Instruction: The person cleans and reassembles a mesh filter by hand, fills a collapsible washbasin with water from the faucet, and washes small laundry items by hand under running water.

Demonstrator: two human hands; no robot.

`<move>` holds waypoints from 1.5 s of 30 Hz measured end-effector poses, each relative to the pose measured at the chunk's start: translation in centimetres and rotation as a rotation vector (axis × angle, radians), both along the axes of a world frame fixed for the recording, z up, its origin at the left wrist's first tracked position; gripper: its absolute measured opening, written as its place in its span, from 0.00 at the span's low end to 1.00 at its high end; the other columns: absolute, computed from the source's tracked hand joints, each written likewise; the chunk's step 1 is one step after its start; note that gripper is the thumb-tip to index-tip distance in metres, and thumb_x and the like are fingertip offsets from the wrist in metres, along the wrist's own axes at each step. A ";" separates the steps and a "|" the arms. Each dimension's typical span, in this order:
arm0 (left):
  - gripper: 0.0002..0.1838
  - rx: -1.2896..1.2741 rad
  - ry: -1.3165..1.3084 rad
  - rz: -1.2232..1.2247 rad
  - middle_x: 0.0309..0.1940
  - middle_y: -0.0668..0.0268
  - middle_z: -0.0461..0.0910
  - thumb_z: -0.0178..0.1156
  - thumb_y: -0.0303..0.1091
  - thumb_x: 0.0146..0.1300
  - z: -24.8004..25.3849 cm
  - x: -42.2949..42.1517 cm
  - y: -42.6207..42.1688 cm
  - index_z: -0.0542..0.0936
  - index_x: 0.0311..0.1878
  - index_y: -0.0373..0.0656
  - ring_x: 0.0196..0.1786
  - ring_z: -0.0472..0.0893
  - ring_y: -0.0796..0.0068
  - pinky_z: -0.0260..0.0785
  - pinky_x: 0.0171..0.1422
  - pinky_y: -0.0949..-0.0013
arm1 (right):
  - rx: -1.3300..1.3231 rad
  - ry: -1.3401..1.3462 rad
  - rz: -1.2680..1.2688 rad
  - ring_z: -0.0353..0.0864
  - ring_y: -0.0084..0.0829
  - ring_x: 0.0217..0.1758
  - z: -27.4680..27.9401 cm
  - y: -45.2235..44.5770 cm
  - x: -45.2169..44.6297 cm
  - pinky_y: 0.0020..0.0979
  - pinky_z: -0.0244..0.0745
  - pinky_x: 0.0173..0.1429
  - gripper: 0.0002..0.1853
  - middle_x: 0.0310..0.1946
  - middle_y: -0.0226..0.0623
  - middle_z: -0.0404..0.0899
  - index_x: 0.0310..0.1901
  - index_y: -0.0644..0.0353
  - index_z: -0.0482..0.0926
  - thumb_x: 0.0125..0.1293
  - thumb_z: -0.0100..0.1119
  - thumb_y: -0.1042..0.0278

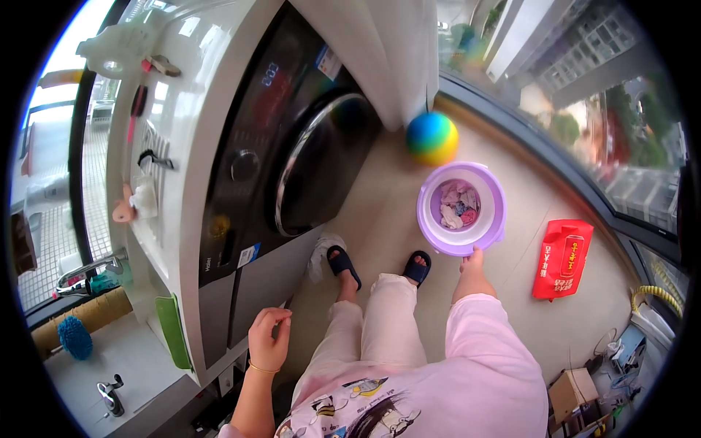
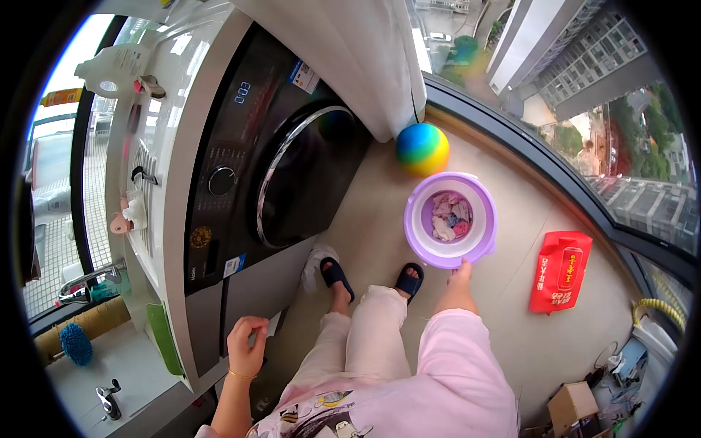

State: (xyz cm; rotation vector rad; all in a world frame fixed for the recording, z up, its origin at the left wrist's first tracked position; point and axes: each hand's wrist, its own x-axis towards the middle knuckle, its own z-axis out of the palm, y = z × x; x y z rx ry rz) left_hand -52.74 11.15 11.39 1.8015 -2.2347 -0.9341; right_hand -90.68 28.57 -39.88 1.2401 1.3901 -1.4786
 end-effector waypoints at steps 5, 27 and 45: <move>0.06 0.016 0.066 -0.037 0.39 0.55 0.83 0.61 0.18 0.61 0.6 -1.6 0.9 0.81 0.40 0.35 0.41 0.84 0.59 0.77 0.46 0.66 | -0.156 0.015 0.337 0.78 0.24 0.38 6.3 -5.3 -2.2 0.30 0.74 0.48 0.10 0.36 0.28 0.80 0.46 0.51 0.77 0.69 0.58 0.57; 0.69 0.205 -0.150 -0.985 0.81 0.50 0.30 0.80 0.55 0.35 5.2 -21.9 4.2 0.50 0.81 0.59 0.81 0.39 0.34 0.46 0.75 0.27 | -0.492 0.743 0.846 0.74 0.15 0.33 65.0 -1.4 6.5 0.20 0.69 0.40 0.05 0.31 0.26 0.79 0.35 0.59 0.77 0.66 0.63 0.72; 0.57 0.071 0.020 -0.418 0.79 0.54 0.44 0.76 0.46 0.32 5.2 -8.3 0.2 0.63 0.74 0.66 0.81 0.42 0.41 0.49 0.72 0.25 | -0.519 0.972 0.690 0.70 0.14 0.32 73.8 -5.2 27.0 0.18 0.67 0.40 0.08 0.30 0.25 0.75 0.32 0.58 0.70 0.64 0.61 0.77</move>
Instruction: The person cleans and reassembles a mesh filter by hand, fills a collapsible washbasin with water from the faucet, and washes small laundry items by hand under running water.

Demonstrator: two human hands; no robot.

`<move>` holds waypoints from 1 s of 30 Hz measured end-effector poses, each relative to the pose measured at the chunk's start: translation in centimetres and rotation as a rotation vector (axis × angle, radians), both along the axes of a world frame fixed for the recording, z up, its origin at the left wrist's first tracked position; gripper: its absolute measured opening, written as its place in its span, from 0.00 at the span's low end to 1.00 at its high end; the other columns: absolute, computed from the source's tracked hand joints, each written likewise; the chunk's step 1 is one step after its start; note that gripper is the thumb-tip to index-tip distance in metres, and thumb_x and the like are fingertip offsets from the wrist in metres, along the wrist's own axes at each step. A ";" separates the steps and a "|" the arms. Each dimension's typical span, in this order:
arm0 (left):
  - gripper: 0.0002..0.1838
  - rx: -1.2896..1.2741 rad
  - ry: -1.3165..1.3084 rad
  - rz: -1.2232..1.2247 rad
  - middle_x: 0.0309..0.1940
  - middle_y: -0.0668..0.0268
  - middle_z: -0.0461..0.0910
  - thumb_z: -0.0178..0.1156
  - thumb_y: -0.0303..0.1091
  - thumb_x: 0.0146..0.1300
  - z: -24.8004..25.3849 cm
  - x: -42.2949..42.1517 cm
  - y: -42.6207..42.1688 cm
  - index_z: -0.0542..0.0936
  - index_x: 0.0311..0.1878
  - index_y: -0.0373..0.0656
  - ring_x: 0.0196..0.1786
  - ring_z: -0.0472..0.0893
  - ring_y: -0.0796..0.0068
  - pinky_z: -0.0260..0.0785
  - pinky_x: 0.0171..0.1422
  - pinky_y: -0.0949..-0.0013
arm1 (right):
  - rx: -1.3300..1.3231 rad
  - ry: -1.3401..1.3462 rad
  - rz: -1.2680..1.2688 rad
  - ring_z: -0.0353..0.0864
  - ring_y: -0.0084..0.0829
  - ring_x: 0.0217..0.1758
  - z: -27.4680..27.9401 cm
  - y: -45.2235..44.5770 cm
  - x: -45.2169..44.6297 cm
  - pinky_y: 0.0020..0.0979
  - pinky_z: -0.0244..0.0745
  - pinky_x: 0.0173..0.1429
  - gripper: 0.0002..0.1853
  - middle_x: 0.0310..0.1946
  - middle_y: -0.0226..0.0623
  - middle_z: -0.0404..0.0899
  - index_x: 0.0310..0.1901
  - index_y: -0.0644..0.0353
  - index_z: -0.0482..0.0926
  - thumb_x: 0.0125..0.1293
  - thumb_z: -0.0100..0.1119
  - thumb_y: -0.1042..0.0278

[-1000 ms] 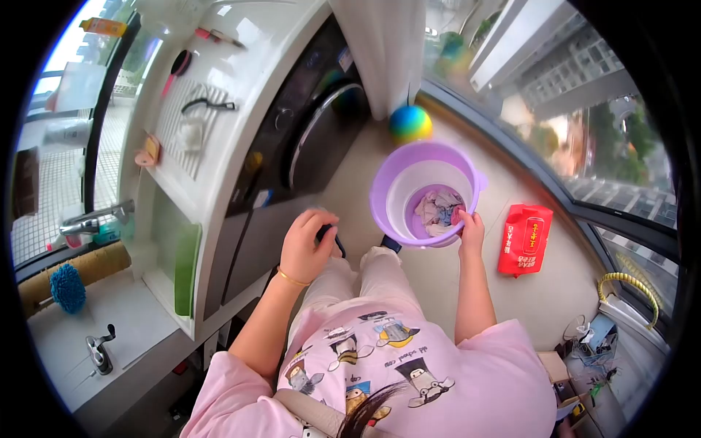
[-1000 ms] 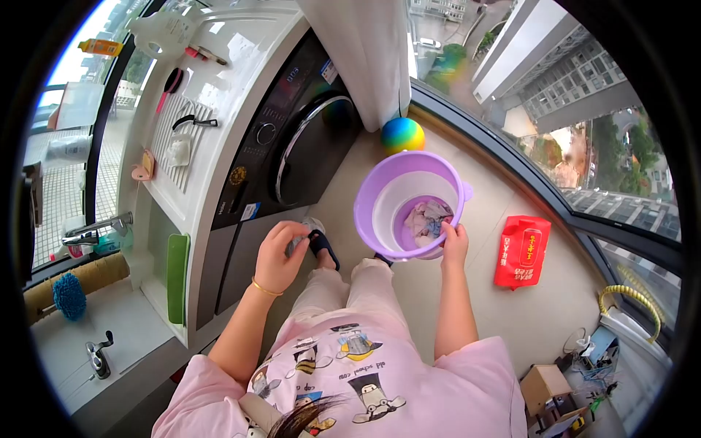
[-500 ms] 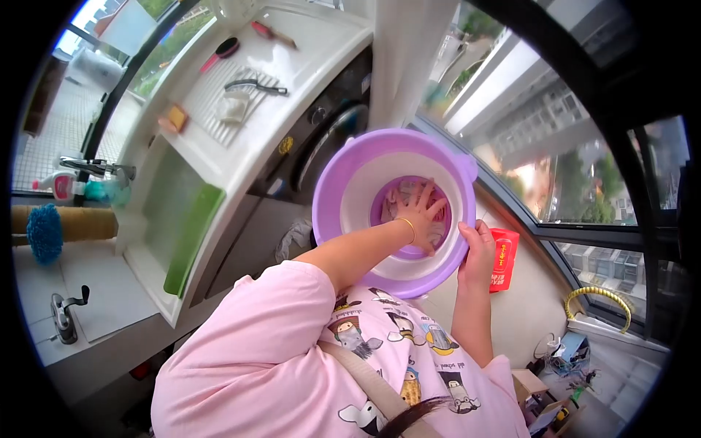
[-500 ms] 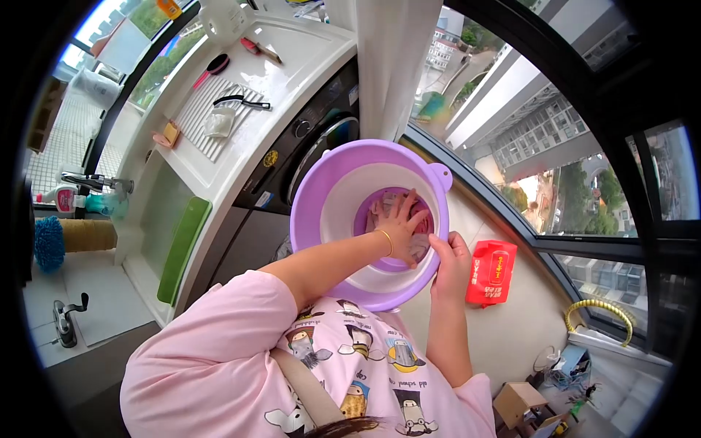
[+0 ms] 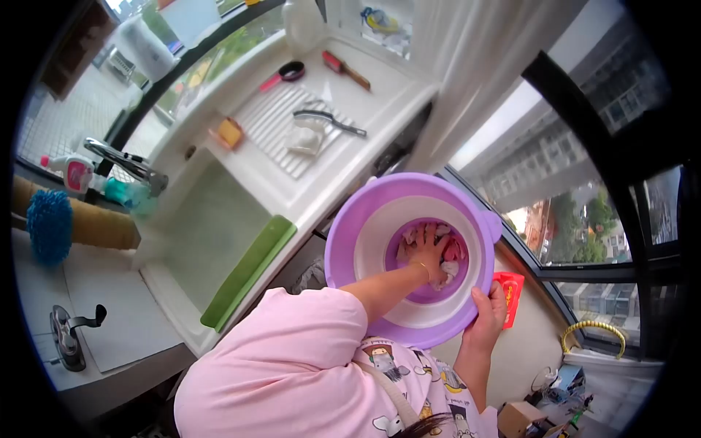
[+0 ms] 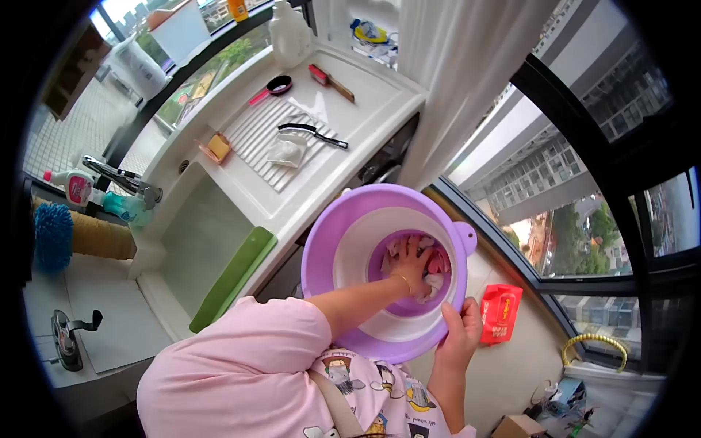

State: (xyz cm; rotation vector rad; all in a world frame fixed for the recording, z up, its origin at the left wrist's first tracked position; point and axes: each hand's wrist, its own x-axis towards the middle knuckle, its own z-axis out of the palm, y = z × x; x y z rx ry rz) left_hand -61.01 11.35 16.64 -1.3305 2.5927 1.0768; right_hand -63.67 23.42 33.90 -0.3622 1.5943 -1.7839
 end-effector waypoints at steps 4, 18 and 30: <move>0.53 0.047 0.068 0.034 0.74 0.56 0.53 0.75 0.38 0.32 -1.6 3.0 -1.3 0.67 0.70 0.62 0.77 0.52 0.44 0.61 0.72 0.38 | -0.021 0.004 -0.007 0.69 0.13 0.31 -0.3 -1.1 3.0 0.18 0.67 0.40 0.09 0.29 0.26 0.75 0.32 0.58 0.70 0.64 0.62 0.78; 0.56 0.201 0.431 -0.070 0.71 0.48 0.59 0.76 0.34 0.31 -4.4 7.7 -5.6 0.64 0.71 0.44 0.72 0.58 0.36 0.59 0.77 0.48 | 0.072 0.264 -0.020 0.65 0.10 0.28 -0.1 -2.8 6.4 0.17 0.59 0.34 0.11 0.26 0.20 0.72 0.31 0.57 0.73 0.65 0.68 0.72; 0.50 0.328 0.468 -0.156 0.66 0.49 0.66 0.74 0.33 0.34 -5.6 9.6 -7.1 0.68 0.69 0.49 0.70 0.64 0.38 0.61 0.75 0.50 | 0.102 0.308 0.015 0.65 0.10 0.28 -0.1 -4.1 8.3 0.17 0.60 0.35 0.10 0.26 0.20 0.72 0.32 0.57 0.74 0.66 0.67 0.71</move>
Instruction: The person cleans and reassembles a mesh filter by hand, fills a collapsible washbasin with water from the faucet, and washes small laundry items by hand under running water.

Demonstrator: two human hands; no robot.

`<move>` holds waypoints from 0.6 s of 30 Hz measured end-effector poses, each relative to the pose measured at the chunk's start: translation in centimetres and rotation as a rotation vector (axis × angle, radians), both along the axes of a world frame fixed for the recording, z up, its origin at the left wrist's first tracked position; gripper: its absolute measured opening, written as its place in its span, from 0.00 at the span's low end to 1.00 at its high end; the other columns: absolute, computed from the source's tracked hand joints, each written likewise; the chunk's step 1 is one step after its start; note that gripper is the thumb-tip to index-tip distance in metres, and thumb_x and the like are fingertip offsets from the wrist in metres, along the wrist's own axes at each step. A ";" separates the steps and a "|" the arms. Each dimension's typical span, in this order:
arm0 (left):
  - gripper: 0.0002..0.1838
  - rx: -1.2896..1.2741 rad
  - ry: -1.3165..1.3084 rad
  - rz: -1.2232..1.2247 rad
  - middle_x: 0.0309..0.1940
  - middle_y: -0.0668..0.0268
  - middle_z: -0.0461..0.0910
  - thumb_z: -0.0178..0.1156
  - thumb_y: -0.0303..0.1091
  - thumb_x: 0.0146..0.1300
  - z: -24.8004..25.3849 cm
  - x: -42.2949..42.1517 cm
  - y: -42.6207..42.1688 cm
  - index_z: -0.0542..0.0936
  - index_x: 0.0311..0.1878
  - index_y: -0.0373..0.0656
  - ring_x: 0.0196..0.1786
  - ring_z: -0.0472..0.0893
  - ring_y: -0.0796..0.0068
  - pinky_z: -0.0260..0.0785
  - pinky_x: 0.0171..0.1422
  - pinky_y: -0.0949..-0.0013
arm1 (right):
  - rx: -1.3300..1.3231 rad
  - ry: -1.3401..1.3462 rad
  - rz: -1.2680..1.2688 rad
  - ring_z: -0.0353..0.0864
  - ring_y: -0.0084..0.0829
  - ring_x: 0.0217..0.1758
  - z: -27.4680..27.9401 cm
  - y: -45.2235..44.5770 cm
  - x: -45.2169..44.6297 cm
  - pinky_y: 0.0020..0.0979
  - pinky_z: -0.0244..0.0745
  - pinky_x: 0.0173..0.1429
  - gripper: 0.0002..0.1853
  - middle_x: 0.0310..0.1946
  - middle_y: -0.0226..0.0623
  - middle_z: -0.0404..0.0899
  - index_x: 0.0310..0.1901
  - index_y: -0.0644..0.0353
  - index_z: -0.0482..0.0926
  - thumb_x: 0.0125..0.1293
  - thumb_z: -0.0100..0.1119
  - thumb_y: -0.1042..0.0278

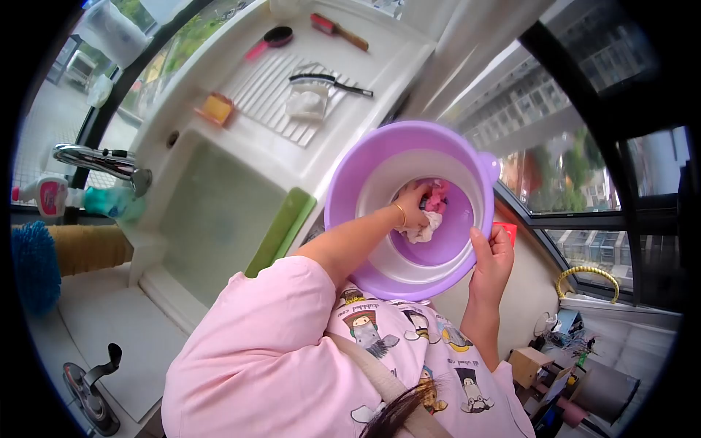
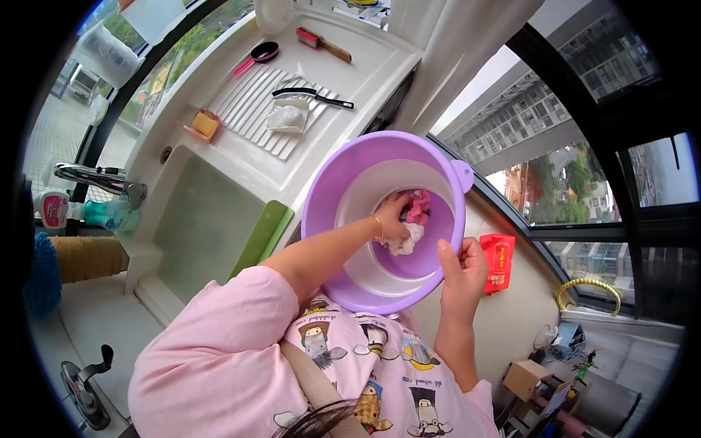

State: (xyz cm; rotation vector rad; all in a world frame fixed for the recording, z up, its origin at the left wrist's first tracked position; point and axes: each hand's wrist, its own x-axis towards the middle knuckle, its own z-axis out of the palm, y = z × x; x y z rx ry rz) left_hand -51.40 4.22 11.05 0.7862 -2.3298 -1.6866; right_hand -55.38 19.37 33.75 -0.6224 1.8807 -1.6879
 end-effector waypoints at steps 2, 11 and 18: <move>0.51 0.329 0.073 0.076 0.63 0.49 0.71 0.72 0.29 0.39 0.6 -0.4 -2.1 0.64 0.72 0.45 0.65 0.73 0.44 0.68 0.70 0.50 | 0.019 0.024 -0.013 0.65 0.10 0.29 -0.1 0.0 -0.4 0.17 0.60 0.35 0.10 0.26 0.20 0.72 0.32 0.57 0.74 0.66 0.67 0.71; 0.45 1.325 0.620 -0.173 0.62 0.54 0.74 0.61 0.16 0.55 12.4 4.5 -6.1 0.57 0.76 0.47 0.62 0.79 0.57 0.73 0.68 0.52 | -0.027 0.013 -0.122 0.65 0.11 0.30 -0.7 1.1 -3.5 0.17 0.60 0.36 0.10 0.27 0.20 0.72 0.32 0.57 0.74 0.67 0.67 0.71; 0.31 1.343 0.855 0.104 0.55 0.57 0.79 0.66 0.26 0.59 15.3 12.0 -9.6 0.69 0.66 0.40 0.56 0.82 0.61 0.76 0.64 0.56 | -0.048 0.075 -0.132 0.67 0.14 0.33 -2.9 0.9 -6.3 0.19 0.64 0.41 0.08 0.29 0.23 0.72 0.33 0.58 0.73 0.68 0.64 0.74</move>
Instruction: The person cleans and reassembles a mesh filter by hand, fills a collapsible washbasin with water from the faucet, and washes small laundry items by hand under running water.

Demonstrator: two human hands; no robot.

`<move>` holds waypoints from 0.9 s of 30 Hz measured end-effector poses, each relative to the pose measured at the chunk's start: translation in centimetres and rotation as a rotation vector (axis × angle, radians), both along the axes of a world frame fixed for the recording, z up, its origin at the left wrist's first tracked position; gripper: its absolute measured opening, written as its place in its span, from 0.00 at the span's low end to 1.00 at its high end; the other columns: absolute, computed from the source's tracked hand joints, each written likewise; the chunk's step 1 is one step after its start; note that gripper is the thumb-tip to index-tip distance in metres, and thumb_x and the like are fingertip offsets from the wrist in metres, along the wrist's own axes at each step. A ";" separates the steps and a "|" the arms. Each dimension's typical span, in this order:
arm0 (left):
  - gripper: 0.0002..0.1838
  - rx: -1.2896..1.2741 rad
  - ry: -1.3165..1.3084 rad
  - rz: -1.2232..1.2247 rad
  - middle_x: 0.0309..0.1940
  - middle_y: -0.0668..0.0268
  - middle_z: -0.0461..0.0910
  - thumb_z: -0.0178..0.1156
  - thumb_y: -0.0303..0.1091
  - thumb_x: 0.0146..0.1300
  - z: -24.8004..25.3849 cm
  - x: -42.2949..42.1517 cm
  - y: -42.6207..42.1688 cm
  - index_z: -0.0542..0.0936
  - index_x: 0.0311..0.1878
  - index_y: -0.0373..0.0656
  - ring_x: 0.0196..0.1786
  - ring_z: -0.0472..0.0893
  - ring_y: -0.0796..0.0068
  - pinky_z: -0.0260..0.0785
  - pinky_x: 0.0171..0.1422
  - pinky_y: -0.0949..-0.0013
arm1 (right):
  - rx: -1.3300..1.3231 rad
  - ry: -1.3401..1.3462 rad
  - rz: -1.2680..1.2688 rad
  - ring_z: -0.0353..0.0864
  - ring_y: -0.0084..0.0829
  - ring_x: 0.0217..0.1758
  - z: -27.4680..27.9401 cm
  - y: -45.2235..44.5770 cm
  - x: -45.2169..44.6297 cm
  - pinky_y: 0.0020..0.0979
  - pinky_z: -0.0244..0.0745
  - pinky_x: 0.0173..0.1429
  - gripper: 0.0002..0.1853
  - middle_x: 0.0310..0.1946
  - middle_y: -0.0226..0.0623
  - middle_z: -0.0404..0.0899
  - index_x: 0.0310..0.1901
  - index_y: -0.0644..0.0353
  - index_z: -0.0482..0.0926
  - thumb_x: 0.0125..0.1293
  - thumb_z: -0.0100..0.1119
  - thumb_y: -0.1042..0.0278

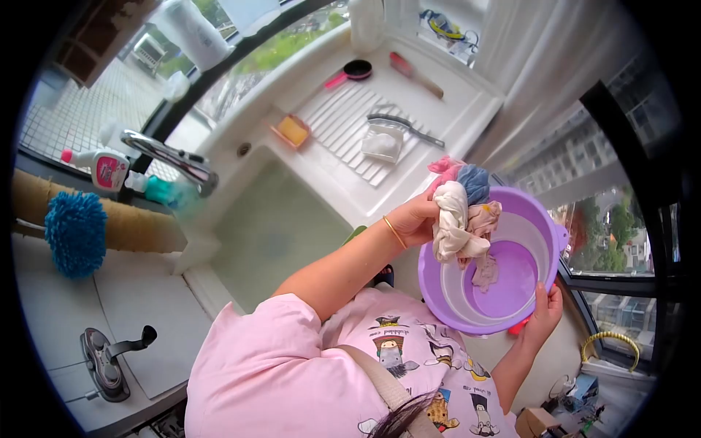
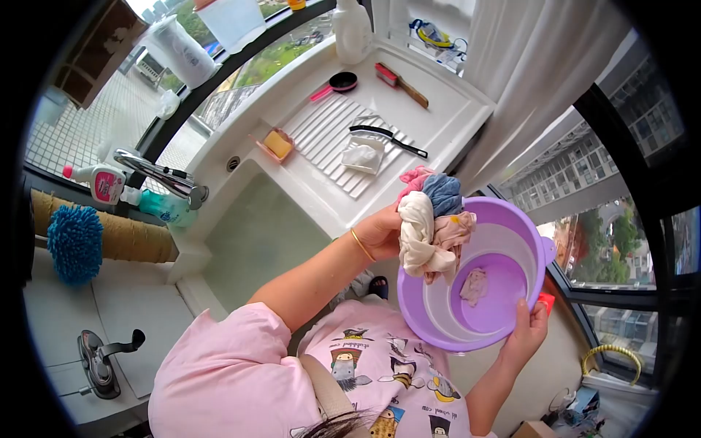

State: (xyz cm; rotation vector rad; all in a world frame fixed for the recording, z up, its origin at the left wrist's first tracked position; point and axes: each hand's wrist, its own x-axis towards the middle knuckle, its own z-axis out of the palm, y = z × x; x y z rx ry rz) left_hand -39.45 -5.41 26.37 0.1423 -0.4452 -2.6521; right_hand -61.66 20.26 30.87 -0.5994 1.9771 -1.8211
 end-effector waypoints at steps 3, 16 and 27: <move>0.28 -0.027 -0.017 0.111 0.54 0.56 0.80 0.66 0.28 0.60 -1.1 2.9 -1.2 0.71 0.63 0.40 0.56 0.83 0.61 0.76 0.65 0.56 | 0.014 -0.035 -0.019 0.68 0.15 0.33 -0.4 0.4 -0.9 0.19 0.65 0.42 0.08 0.31 0.25 0.74 0.33 0.58 0.73 0.69 0.63 0.74; 0.37 -0.111 -0.263 0.325 0.59 0.55 0.75 0.61 0.24 0.59 -1.1 13.6 -8.7 0.61 0.72 0.44 0.58 0.80 0.58 0.78 0.62 0.54 | 0.028 -0.042 -0.142 0.72 0.17 0.35 -2.0 1.4 -3.6 0.21 0.69 0.43 0.06 0.33 0.27 0.77 0.35 0.60 0.75 0.70 0.63 0.73; 0.40 -1.106 -1.069 0.067 0.54 0.59 0.74 0.70 0.30 0.42 -3.8 3.5 -13.9 0.71 0.65 0.49 0.58 0.75 0.65 0.68 0.65 0.68 | 0.059 -0.098 -0.170 0.72 0.15 0.33 -1.4 0.2 -3.1 0.20 0.67 0.41 0.07 0.31 0.26 0.77 0.34 0.60 0.75 0.69 0.63 0.73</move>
